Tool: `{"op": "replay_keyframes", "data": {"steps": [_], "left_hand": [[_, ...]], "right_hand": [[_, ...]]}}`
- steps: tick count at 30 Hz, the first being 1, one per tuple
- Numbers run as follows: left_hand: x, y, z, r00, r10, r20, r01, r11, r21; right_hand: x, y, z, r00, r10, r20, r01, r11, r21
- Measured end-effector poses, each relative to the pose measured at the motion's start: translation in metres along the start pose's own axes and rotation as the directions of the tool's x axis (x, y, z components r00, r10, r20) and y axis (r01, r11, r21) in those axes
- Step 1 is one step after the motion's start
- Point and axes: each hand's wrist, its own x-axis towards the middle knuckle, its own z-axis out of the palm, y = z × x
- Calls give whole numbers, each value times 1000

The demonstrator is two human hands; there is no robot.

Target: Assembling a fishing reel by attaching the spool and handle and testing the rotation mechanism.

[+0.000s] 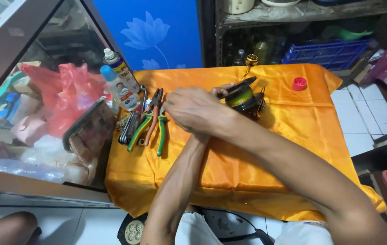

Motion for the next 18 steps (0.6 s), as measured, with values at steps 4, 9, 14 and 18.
{"op": "replay_keyframes", "data": {"steps": [4, 9, 14, 18], "left_hand": [[-7, -14, -1, 999, -35, -5, 34, 997, -66], [-2, -1, -7, 1000, -11, -10, 11, 996, -86], [-3, -4, -7, 999, -31, 15, 32, 998, -59], [2, 13, -14, 999, -33, 2, 33, 999, -20]], "right_hand": [[18, 5, 68, 988, -68, 141, 67, 998, 14], [27, 13, 124, 912, 42, 408, -95, 989, 110], [35, 17, 38, 978, -7, 208, -42, 972, 233], [24, 22, -35, 989, -50, -139, 93, 940, 329]]}}
